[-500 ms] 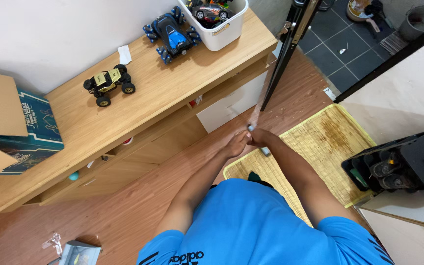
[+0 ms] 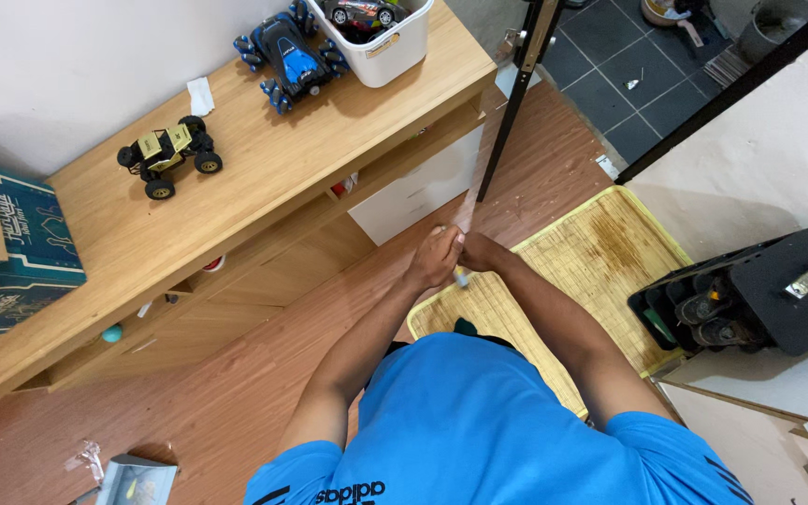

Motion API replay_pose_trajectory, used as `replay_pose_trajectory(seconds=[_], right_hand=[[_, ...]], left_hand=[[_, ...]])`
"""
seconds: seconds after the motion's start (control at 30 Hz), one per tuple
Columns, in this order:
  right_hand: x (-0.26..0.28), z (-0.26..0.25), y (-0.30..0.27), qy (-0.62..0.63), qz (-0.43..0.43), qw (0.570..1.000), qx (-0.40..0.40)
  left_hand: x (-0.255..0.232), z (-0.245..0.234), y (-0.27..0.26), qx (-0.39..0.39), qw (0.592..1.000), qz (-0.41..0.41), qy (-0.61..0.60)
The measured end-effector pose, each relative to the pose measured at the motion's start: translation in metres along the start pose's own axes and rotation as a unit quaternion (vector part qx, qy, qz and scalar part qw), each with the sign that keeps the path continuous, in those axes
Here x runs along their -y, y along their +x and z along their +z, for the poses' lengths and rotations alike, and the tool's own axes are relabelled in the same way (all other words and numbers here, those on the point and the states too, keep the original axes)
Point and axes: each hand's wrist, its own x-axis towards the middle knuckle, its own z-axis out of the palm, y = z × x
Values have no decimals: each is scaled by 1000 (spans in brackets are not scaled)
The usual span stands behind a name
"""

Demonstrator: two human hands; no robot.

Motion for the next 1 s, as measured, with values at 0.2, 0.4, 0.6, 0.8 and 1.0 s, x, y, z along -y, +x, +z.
replay_pose_trajectory(seconds=[0.2, 0.4, 0.6, 0.8, 1.0], right_hand=[[-11, 18, 4, 106, -137, 985, -3], [-10, 27, -10, 82, -119, 989, -25], [-39, -9, -17, -118, -7, 992, 41], [-57, -29, -28, -105, 82, 991, 2], [-63, -54, -32, -99, 71, 993, -3]], left_hand=[[-21, 2, 4, 23, 999, 15, 25], [15, 42, 0, 53, 994, -54, -83], [41, 73, 14, 44, 992, -48, -110], [35, 97, 43, 37, 990, -71, -115], [2, 84, 61, 14, 989, -71, -132]])
